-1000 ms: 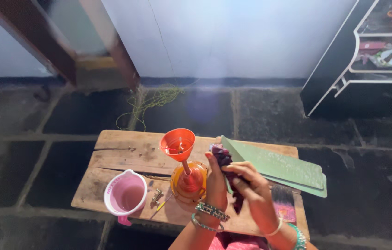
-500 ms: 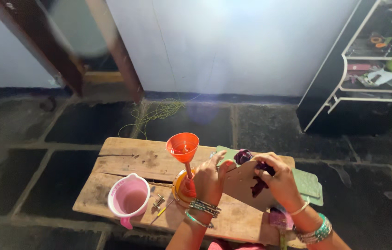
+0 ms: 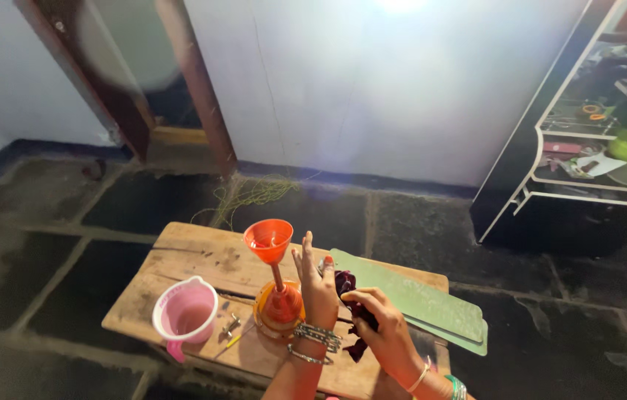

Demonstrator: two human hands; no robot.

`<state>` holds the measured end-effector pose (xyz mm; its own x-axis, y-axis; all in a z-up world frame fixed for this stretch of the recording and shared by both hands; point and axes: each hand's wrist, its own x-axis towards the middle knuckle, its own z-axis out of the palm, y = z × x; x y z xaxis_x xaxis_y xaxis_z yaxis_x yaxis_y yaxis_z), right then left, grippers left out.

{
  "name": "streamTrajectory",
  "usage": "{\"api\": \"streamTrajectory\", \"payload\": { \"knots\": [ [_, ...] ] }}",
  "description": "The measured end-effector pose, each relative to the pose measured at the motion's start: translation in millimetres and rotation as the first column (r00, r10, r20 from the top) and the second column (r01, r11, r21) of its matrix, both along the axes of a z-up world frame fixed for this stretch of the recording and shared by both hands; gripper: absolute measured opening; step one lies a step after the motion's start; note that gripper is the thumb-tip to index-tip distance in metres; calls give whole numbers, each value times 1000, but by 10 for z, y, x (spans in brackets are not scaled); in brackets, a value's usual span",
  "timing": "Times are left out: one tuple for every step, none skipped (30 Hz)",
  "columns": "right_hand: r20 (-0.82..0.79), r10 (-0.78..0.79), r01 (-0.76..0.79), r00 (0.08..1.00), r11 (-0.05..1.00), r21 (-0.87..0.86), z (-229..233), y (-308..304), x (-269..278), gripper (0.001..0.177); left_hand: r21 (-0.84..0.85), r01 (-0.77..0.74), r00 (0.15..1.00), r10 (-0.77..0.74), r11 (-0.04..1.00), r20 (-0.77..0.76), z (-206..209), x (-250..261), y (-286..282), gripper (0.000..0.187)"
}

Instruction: The person assembles a ceiling fan by inserting a red string through the orange motor housing and securing it with a metal clip. They then wipe the green fan blades with a dark cloth.

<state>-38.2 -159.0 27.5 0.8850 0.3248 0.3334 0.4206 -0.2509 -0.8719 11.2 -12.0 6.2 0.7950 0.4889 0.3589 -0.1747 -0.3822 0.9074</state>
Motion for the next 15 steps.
{"api": "streamTrajectory", "payload": {
  "knots": [
    [-69,27,-27,997,1000,11,-11,-47,25,44,-7,13,1000,-13,1000,6,26,-11,-4,63],
    [-161,37,-19,986,994,112,-25,-92,39,46,-14,26,1000,-26,1000,11,74,-21,-11,63],
    [-254,58,-4,965,978,210,-33,-139,42,48,-115,89,996,-87,989,30,141,-55,-20,63],
    [-345,87,23,935,953,302,-35,-198,49,50,-214,153,988,-144,965,57,220,-96,-31,64],
    [-421,93,60,902,939,337,-41,-256,60,47,-305,218,976,-200,927,90,301,-141,-25,64],
    [-494,102,101,863,925,367,-35,-330,93,44,-457,171,976,-213,873,-42,379,-194,-13,66],
    [-561,109,149,820,907,394,-24,-396,125,41,-591,106,955,-247,799,-163,462,-235,3,68],
    [-560,99,166,822,900,403,-23,-446,140,37,-705,17,917,-293,709,-272,529,-275,25,71],
    [-559,84,188,825,892,411,-27,-500,159,34,-617,128,949,-277,777,-152,578,-280,49,69],
    [-558,68,210,827,883,419,-37,-538,180,32,-506,223,962,-273,834,-26,612,-261,78,67],
    [-578,86,219,812,872,438,-41,-583,190,31,-378,301,954,-284,876,100,625,-253,87,65],
    [-597,105,229,795,860,457,-48,-615,201,31,-440,314,948,-300,842,102,618,-247,96,67],
    [-615,122,240,779,847,473,-67,-631,205,30,-500,327,942,-317,802,107,592,-224,105,69],
    [-609,115,239,785,850,469,-89,-631,201,30,-558,337,936,-333,758,113,553,-206,114,71],
    [-602,108,238,791,853,465,-103,-620,190,30,-536,324,939,-332,779,86,513,-198,118,69]
  ]
}}
